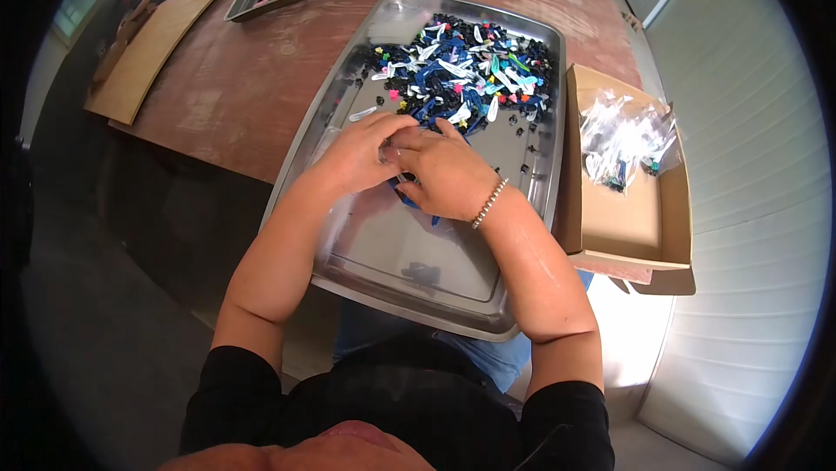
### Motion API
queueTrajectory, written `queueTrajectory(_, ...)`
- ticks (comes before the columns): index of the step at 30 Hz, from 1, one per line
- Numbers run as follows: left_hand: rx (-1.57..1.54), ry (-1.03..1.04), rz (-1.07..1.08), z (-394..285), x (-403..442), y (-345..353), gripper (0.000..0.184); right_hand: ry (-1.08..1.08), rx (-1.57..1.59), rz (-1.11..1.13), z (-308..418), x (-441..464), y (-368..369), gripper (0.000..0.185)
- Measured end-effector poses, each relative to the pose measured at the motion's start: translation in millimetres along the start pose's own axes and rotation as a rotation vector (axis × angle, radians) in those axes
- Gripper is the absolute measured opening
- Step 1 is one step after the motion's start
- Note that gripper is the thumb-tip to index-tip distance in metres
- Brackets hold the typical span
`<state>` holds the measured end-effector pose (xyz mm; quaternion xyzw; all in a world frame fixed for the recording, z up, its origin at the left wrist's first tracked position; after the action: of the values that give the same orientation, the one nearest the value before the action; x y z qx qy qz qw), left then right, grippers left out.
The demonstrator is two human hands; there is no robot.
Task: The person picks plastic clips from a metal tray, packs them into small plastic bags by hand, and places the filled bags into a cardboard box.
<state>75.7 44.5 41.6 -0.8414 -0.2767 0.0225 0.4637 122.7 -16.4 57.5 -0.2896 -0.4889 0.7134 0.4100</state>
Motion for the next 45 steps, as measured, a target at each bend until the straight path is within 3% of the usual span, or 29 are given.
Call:
queueTrajectory(2,-0.083,-0.044,0.086,10,2,10,0.046,0.02,0.031,0.026,-1,0,0,0.039)
queueTrajectory(6,-0.006,-0.049,0.069,15,3,10,0.039,0.004,0.056,-0.018,-3,0,-6,0.032)
queueTrajectory(8,-0.041,-0.174,0.08,28,2,10,0.036,0.013,0.113,-0.067,-7,-2,-13,0.024)
queueTrajectory(11,-0.074,-0.202,0.052,37,0,7,0.035,0.045,0.241,-0.129,-19,-2,-20,0.018)
queueTrajectory(16,-0.089,-0.157,0.028,26,-2,4,0.04,0.052,0.26,-0.096,-26,-1,-14,0.016)
queueTrajectory(23,-0.218,-0.068,0.129,10,1,10,0.039,-0.03,0.029,0.0,-1,-10,-44,0.013)
queueTrajectory(25,-0.209,-0.082,0.132,6,1,6,0.038,0.024,0.231,-0.024,-29,-13,-76,0.017)
queueTrajectory(27,-0.199,-0.091,0.134,3,0,5,0.037,0.355,0.369,-0.054,-103,-17,-97,0.02)
queueTrajectory(29,-0.17,-0.057,0.129,-1,0,5,0.035,0.502,0.222,-0.159,-189,-18,-108,0.023)
queueTrajectory(33,-0.154,-0.032,0.089,-4,0,4,0.035,0.8,-0.067,-0.236,-288,-18,-96,0.045)
queueTrajectory(37,-0.136,-0.024,0.047,-3,-2,-5,0.034,0.78,-0.205,-0.287,-340,-2,-74,0.047)
queueTrajectory(41,-0.139,-0.043,0.019,-3,-4,-12,0.033,0.746,-0.184,-0.191,-377,4,-50,0.048)
queueTrajectory(45,-0.139,-0.021,-0.001,-3,-4,-15,0.033,0.858,-0.196,-0.215,-356,-5,-51,0.054)
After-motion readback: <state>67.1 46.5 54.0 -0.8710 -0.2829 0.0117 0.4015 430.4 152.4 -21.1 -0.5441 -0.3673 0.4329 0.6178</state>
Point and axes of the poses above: each hand's wrist, its own x-axis towards the middle knuckle, its own y-axis out of the palm, z = x × y, the point moved 10 cm from there along x, towards the middle knuckle, and after that the axes turned 12 degrees about z, right-handed, at the moved point
